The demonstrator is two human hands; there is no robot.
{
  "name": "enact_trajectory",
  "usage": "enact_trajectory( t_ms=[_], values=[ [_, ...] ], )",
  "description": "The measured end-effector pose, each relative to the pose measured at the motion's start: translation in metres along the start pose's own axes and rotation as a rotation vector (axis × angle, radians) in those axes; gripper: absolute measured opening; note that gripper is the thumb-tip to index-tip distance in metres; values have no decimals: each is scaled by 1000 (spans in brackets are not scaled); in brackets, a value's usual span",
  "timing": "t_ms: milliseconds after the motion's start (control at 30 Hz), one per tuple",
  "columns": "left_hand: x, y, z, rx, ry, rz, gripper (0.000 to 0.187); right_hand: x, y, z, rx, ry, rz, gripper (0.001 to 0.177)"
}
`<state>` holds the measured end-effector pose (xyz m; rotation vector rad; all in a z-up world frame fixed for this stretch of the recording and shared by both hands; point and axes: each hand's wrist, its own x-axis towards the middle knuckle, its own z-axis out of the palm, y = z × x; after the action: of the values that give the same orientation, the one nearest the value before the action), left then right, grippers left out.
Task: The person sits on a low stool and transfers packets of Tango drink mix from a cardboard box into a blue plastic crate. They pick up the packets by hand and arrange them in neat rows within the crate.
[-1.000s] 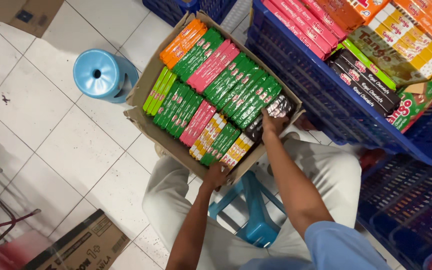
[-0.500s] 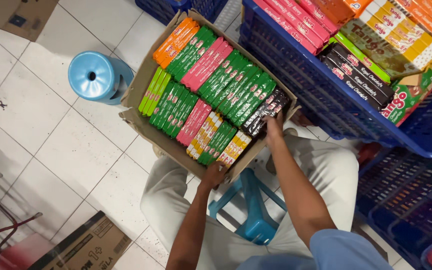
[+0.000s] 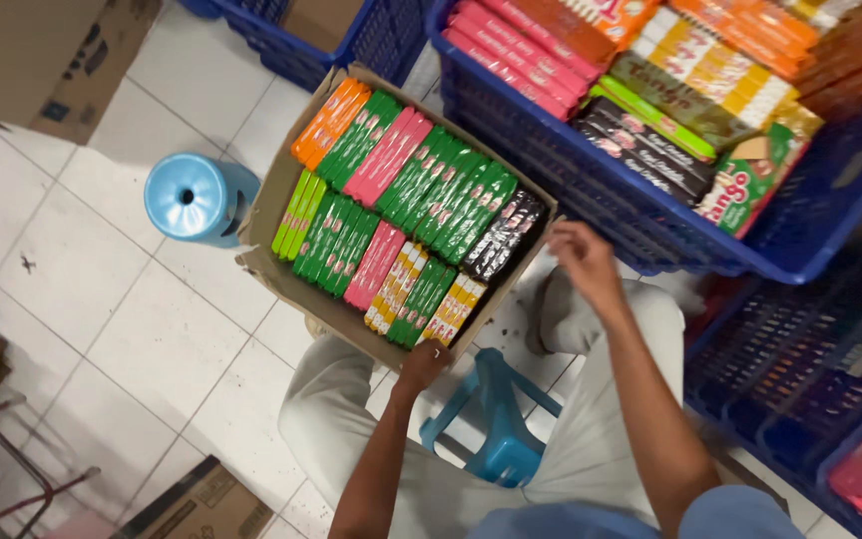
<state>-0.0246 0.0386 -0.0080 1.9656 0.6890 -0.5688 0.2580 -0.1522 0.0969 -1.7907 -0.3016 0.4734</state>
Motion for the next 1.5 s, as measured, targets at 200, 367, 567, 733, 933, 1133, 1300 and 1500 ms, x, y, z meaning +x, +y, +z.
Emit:
enact_trajectory(
  t_ms=[200,367,567,733,933,1133,1300,1500],
  values=[
    [3,29,24,59,124,111,25,26,-58,-104,-276,278,-277,28],
    [-7,58,56,228,488,367,54,52,-83,-127,-748,302,-450,35],
    [-19,70,72,275,496,326,78,83,-106,-142,-914,-59,-182,70],
    [-18,76,72,208,517,265,73,91,-122,-157,-783,-325,7,71],
    [-20,75,66,208,439,285,70,96,-114,-154,-934,-223,-397,53],
    [-24,72,63,157,377,213,64,103,-114,-141,-1100,-254,-276,79],
    [-28,72,60,153,382,254,68,105,-111,-131,-1040,-240,-247,108],
    [-34,69,56,179,339,245,71,109,-119,-133,-1073,-221,-120,93]
  ],
)
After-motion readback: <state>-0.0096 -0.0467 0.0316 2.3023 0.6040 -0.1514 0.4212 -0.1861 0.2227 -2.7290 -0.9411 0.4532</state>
